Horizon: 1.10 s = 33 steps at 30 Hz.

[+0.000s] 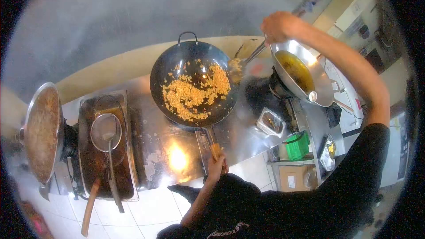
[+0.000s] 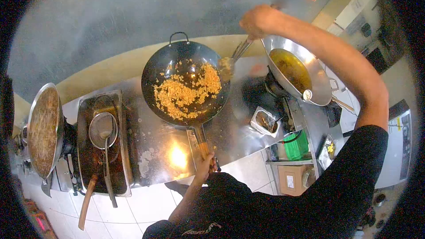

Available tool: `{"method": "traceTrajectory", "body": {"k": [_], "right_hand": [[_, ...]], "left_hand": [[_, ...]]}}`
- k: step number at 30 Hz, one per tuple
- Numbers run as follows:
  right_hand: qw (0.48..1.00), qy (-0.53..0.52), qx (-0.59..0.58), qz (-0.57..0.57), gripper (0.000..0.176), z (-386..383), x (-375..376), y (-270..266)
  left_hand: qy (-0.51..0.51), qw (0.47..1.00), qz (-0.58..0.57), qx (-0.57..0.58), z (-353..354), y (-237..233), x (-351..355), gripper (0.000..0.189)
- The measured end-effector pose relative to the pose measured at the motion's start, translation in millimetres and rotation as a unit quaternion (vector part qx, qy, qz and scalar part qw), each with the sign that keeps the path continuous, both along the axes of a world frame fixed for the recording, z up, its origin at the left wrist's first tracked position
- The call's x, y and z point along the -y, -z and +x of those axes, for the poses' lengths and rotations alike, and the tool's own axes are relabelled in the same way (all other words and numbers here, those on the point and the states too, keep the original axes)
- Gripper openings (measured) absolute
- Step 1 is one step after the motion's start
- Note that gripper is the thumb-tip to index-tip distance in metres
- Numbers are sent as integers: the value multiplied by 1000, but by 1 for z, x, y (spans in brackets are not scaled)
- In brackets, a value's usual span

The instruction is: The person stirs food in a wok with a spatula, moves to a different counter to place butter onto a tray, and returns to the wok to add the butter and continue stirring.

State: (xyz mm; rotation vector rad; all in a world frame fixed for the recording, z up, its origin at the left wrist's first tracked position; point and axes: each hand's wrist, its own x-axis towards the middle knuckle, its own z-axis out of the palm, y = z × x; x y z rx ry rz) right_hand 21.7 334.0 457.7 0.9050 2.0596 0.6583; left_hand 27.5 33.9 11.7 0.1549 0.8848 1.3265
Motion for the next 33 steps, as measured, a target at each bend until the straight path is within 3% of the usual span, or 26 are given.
{"method": "traceTrajectory", "body": {"k": [3,4,5,9,11,12,14,16,18,21,24,26,28,31,33], "right_hand": [[998,-34,41,-17,45,-3,-18,64],[995,-72,-42,-49,40,1,-27,104],[983,-109,-123,-77,36,-7,-16,111],[985,-65,-105,-123,39,-24,-12,92],[978,55,31,-197,44,-26,-38,78],[979,53,31,-194,44,-32,-26,78],[944,235,7,-231,40,-34,20,83],[939,246,-61,-231,41,-27,43,121],[934,249,-127,-224,42,-37,48,115],[945,250,-39,-208,47,-38,48,76],[906,341,42,-246,52,-53,73,58],[901,313,-31,-301,56,-74,120,70],[840,382,-216,-319,57,-64,124,129],[876,316,-187,-313,53,-76,131,111],[866,352,-125,-332,53,-92,137,84]], "left_hand": [[14,999,-6,-32,-19,-6,12,20],[28,998,-15,-53,-19,-11,16,21],[28,998,-12,-49,-16,-8,18,21],[-6,1000,13,-15,-12,0,10,24],[-2,1000,10,5,-17,-2,14,24],[5,1000,9,1,-17,-4,13,25],[38,999,36,3,-20,5,13,27],[51,998,44,15,-24,5,17,28],[59,996,58,30,-30,7,11,29],[76,995,55,38,-30,14,15,28],[95,991,79,57,-38,14,15,29],[129,989,54,51,-43,10,14,31],[126,988,62,65,-39,16,15,31],[124,986,80,81,-49,14,16,33],[117,985,79,97,-54,13,21,34]]}}
